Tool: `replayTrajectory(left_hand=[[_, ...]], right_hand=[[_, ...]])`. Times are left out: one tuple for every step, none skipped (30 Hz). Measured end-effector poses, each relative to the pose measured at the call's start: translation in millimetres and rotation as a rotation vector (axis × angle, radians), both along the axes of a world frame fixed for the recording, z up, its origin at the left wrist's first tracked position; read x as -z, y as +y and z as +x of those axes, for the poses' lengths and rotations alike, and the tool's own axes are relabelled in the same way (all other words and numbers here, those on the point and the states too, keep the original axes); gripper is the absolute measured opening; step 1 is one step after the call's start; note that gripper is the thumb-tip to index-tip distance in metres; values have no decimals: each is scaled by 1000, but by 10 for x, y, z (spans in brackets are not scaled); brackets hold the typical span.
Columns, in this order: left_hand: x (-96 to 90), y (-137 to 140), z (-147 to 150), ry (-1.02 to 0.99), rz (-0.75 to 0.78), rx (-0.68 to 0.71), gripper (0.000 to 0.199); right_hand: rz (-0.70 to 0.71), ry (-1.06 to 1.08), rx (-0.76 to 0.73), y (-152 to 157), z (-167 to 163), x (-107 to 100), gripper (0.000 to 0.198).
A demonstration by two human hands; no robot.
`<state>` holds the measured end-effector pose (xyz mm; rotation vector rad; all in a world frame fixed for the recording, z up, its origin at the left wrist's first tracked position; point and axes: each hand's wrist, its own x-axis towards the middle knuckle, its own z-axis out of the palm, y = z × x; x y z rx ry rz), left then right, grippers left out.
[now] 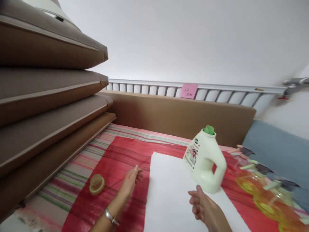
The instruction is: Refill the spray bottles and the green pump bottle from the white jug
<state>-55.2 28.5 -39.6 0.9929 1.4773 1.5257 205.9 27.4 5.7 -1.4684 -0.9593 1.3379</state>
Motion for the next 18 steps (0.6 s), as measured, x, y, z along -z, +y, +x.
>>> replayTrajectory(left_hand=[[-16, -5, -12, -5, 7, 7, 70], [-33, -9, -28, -5, 11, 8, 69], [-50, -13, -47, 1, 10, 5, 69], [-66, -15, -70, 16, 4, -4, 69], [-80, -16, -92, 40, -3, -22, 68], [-92, -16, -114, 63, -15, -18, 69], [-102, -14, -131, 74, -22, 3, 70], [-111, -12, -142, 81, -39, 29, 71], [-120, -11, -148, 81, -59, 64, 72], [-128, -12, -147, 77, -84, 95, 73], [-137, -14, -141, 74, -112, 118, 73], [-145, -18, -133, 75, -136, 134, 73], [-154, -24, -126, 82, -152, 140, 72], [-162, -31, -122, 96, -160, 139, 72], [-172, -38, -123, 118, -155, 131, 71], [-182, -43, -130, 146, -137, 120, 70], [-192, -45, -143, 184, -114, 99, 70], [-205, -43, -158, 234, -79, 65, 69]], right_hand=[[-27, 24, 12, -18, 4, -23, 52], [-44, 41, 16, -33, 5, -39, 59], [-45, 49, 14, -46, 5, -47, 66], [-26, 47, 6, -56, 3, -48, 69], [6, 37, 0, -63, 1, -45, 71], [42, 24, 3, -67, 0, -41, 72], [70, 13, 10, -68, 0, -38, 72], [87, 6, 20, -67, 0, -35, 72], [92, 2, 30, -63, 0, -34, 72], [87, 1, 35, -57, 0, -33, 72], [77, 2, 38, -47, -1, -32, 72], [64, 6, 31, -34, -3, -29, 72], [52, 12, 18, -20, -8, -26, 73], [44, 20, 2, -5, -14, -23, 74], [44, 27, -15, 8, -20, -20, 75], [57, 31, -25, 19, -26, -20, 76], [83, 28, -20, 25, -31, -23, 78], [126, 17, -2, 24, -33, -31, 78]])
